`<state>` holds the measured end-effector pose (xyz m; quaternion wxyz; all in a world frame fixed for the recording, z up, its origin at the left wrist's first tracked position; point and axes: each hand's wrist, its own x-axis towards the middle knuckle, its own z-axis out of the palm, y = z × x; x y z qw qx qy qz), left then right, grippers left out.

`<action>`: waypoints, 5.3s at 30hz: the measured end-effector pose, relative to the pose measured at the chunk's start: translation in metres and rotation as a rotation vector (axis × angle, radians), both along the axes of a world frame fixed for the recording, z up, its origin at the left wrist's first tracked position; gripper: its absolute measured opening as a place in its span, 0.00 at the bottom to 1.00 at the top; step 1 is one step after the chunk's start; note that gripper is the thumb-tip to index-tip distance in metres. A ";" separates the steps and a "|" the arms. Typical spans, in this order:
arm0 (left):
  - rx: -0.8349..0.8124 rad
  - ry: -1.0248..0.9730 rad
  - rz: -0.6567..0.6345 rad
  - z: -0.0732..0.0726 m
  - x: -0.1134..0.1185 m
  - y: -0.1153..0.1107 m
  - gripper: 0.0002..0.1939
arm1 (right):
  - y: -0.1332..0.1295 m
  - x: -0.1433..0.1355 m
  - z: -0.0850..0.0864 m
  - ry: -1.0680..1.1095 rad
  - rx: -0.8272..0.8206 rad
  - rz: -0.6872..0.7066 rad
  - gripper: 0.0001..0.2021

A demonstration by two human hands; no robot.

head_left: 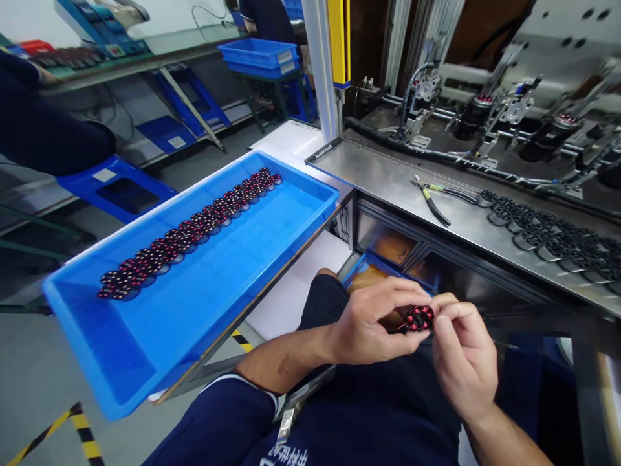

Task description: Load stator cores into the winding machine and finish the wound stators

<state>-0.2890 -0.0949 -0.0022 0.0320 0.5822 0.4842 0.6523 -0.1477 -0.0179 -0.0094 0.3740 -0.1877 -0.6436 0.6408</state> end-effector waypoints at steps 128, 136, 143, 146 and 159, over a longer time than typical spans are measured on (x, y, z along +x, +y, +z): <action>-0.168 -0.871 -0.747 0.002 -0.012 -0.012 0.11 | 0.005 -0.001 0.035 -0.051 0.822 -0.267 0.11; -0.260 -1.026 -0.787 0.000 -0.009 -0.012 0.24 | 0.015 0.005 0.039 -0.016 0.978 -0.135 0.10; -0.388 -0.987 -0.891 -0.004 -0.001 -0.011 0.21 | 0.016 0.010 0.032 -0.054 0.967 -0.217 0.12; -0.267 -0.837 -0.663 -0.004 0.001 -0.010 0.21 | 0.008 0.007 0.029 -0.053 0.770 -0.232 0.09; -0.072 -0.045 -0.086 0.004 -0.008 -0.013 0.23 | -0.001 -0.006 0.008 0.049 -0.196 0.070 0.08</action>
